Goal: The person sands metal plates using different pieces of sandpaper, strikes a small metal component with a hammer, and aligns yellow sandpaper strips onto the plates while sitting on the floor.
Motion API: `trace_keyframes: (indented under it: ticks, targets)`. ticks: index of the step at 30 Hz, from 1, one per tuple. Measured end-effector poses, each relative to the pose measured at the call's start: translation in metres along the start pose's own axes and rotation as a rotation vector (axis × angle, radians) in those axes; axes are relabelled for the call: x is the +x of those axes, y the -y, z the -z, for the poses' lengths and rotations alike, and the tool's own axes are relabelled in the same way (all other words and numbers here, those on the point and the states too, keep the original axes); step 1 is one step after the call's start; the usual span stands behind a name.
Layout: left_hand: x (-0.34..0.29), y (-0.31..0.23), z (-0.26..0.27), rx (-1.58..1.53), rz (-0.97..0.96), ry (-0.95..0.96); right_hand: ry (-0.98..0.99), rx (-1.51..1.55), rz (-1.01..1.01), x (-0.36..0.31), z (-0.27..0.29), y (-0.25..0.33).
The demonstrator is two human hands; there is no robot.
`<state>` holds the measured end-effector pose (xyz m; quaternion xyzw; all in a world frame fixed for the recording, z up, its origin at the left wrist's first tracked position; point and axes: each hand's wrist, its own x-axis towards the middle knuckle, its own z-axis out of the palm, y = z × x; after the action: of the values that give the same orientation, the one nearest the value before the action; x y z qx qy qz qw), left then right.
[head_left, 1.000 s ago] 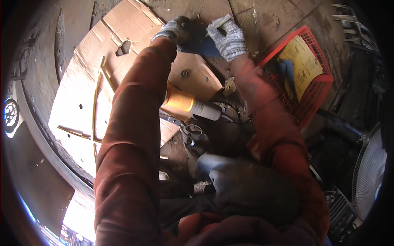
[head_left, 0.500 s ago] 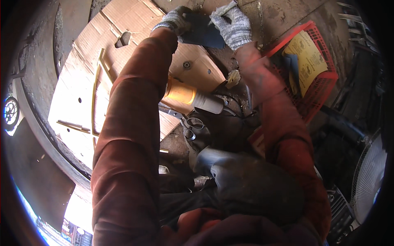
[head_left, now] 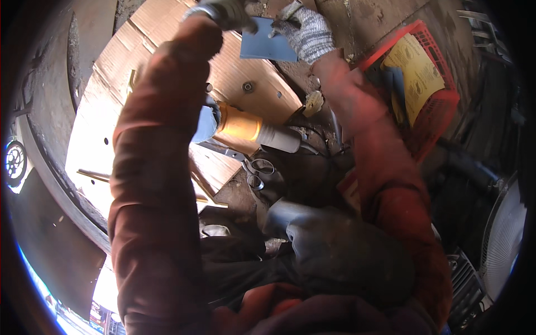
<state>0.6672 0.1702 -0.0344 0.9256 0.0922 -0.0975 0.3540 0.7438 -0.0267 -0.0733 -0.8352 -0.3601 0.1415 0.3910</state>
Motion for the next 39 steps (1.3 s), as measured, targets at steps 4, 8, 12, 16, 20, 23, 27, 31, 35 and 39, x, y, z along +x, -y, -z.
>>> trace_keyframes:
  ticks: [4,8,12,16,20,23,27,31,35,39]
  targets:
    - [-0.012,-0.084,0.046,-0.418,-0.238,0.118,-0.002,-0.236,0.087,0.011,0.003,-0.027]
    - [-0.015,-0.093,0.043,-0.185,-0.195,0.026,0.064,-0.191,0.068,0.009,0.011,-0.003]
    - [-0.017,-0.099,0.045,-0.283,0.010,-0.016,-0.033,-0.026,0.021,-0.025,0.059,0.013]
    - [-0.021,-0.106,0.049,-0.327,0.121,-0.036,-0.160,-0.137,-0.062,-0.102,0.106,0.020]
    - [-0.021,-0.112,0.042,-0.342,0.155,-0.097,-0.219,-0.533,0.072,-0.157,0.120,0.034]
    - [-0.022,-0.110,0.034,-0.358,0.176,-0.179,-0.155,-0.825,0.070,-0.174,0.119,0.032]
    - [-0.028,-0.100,0.037,-0.357,0.259,-0.258,-0.372,-0.666,0.372,-0.171,0.102,0.046]
    - [-0.029,-0.087,0.034,-0.319,0.188,-0.274,0.137,-0.655,0.239,-0.115,0.078,0.067]
    - [-0.022,-0.094,0.032,-0.335,0.179,-0.225,0.297,-0.953,0.109,-0.034,0.048,0.005]
    - [-0.022,-0.086,0.030,-0.265,0.141,-0.234,0.436,-1.014,0.214,-0.011,0.025,-0.016]
